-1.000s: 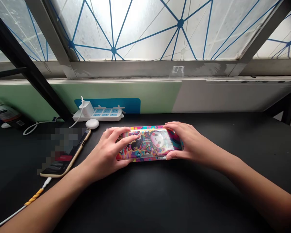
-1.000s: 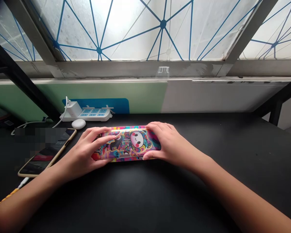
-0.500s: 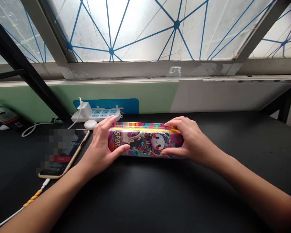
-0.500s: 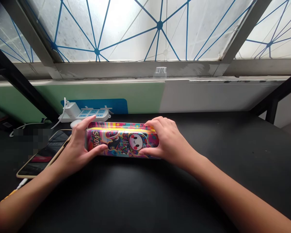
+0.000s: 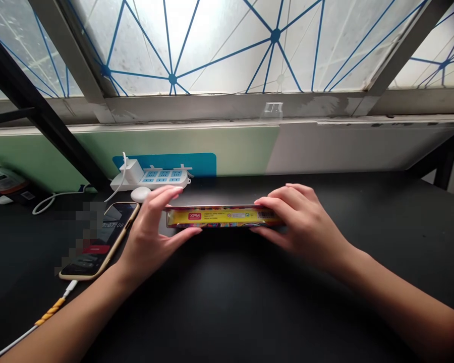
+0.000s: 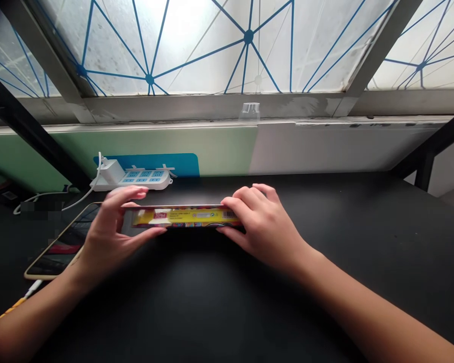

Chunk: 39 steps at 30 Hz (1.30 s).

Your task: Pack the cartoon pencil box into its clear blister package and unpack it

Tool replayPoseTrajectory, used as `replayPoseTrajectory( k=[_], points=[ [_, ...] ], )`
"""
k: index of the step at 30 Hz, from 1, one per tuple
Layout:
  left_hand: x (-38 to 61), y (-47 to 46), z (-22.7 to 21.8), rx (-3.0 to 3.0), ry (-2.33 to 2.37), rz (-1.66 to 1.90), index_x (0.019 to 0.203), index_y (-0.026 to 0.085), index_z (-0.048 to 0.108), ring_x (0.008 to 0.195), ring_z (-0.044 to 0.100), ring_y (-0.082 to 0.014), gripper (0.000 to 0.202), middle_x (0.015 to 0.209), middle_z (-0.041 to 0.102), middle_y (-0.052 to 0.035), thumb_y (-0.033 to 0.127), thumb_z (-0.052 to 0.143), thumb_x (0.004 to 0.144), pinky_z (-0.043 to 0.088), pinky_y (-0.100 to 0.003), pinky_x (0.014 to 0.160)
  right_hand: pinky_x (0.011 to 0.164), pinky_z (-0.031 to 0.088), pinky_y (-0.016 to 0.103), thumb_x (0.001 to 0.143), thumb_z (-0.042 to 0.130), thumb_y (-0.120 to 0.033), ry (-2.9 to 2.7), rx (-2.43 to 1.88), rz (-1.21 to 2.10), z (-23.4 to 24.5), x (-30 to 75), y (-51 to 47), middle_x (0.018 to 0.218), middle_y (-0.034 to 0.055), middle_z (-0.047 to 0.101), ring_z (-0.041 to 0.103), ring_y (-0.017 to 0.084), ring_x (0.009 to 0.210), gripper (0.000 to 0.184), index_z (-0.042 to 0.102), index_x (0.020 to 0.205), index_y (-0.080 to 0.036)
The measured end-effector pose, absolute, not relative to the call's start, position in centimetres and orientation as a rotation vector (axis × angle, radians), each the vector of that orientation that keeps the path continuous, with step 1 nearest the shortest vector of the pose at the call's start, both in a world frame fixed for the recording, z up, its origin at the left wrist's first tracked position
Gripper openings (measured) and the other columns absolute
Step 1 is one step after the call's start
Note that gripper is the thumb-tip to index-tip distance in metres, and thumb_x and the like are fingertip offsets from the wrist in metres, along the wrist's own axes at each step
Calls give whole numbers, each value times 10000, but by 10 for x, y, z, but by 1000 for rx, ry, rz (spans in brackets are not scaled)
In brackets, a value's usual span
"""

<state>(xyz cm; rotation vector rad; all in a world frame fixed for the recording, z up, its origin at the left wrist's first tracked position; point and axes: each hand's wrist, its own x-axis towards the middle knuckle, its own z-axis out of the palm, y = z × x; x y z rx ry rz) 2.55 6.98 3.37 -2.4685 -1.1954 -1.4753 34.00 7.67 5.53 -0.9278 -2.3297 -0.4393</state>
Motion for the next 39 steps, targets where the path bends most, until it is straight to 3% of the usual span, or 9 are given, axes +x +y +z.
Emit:
replayPoseTrajectory(
  k=[3, 7, 11, 17, 22, 25, 29, 33, 39],
  points=[
    [27, 69, 37, -2583, -1085, -1326, 1303, 264, 581, 1063, 642, -240, 499, 1152, 682, -68, 197, 800, 859, 557, -389, 917, 863, 515, 426, 918, 667, -254, -2360, -888, -472, 51, 338, 78, 1017, 120, 709, 650, 272, 893, 234, 586, 1116, -160],
    [27, 69, 41, -2617, -1019, -1271, 1176, 202, 637, 959, 645, -216, 365, 1061, 702, -82, 172, 802, 853, 554, -353, 839, 810, 542, 405, 915, 642, -201, -2401, -881, -472, 48, 337, 75, 1049, 119, 741, 687, 273, 878, 222, 589, 1125, -152],
    [24, 69, 43, -2634, -936, -1137, 951, 196, 641, 821, 652, -173, 119, 887, 711, -30, 108, 709, 912, 508, -407, 911, 808, 554, 421, 930, 617, -183, -2510, -903, -471, 46, 331, 68, 1097, 128, 751, 712, 292, 949, 190, 623, 1115, -139],
    [28, 64, 42, -2798, -856, -842, 855, 202, 650, 745, 631, -147, 132, 801, 683, 5, 120, 626, 955, 450, -434, 979, 921, 568, 453, 975, 543, -163, -2591, -865, -420, 34, 320, 65, 1247, 169, 725, 670, 323, 1178, 238, 664, 1173, -108],
    [30, 68, 38, -2838, -942, -909, 925, 217, 691, 915, 640, -200, 50, 961, 711, -42, 235, 654, 954, 481, -378, 902, 1040, 522, 549, 933, 642, -246, -2676, -915, -281, 27, 320, 67, 1457, 196, 595, 561, 380, 1340, 454, 600, 1358, -93],
    [19, 76, 37, -2615, -1235, -955, 992, 214, 697, 979, 650, -247, 149, 1037, 713, -81, 304, 578, 981, 496, -390, 880, 1062, 505, 568, 938, 641, -265, -2704, -938, -231, 28, 322, 66, 1492, 196, 560, 544, 380, 1359, 496, 574, 1400, -97],
    [2, 84, 37, -2350, -1716, -619, 1222, 204, 645, 1007, 654, -338, 370, 1034, 734, -104, 445, 519, 972, 483, -435, 820, 1052, 515, 562, 928, 647, -250, -2714, -946, -187, 31, 323, 65, 1502, 184, 553, 537, 373, 1367, 511, 565, 1415, -114],
    [3, 83, 38, -2530, -2014, -640, 1229, 232, 616, 746, 672, -228, 367, 898, 727, -32, 466, 449, 1001, 457, -316, 649, 1058, 506, 567, 923, 666, -290, -2716, -963, -171, 34, 324, 63, 1490, 185, 567, 530, 384, 1368, 548, 548, 1430, -117],
    [23, 80, 25, -2693, -2217, -1204, 1281, 235, 542, 750, 652, -196, 406, 860, 665, -9, 508, 530, 980, 479, -275, 615, 1086, 464, 607, 943, 650, -426, -2708, -1003, -171, 34, 320, 62, 1508, 184, 548, 514, 411, 1369, 589, 544, 1441, -131]
  ],
)
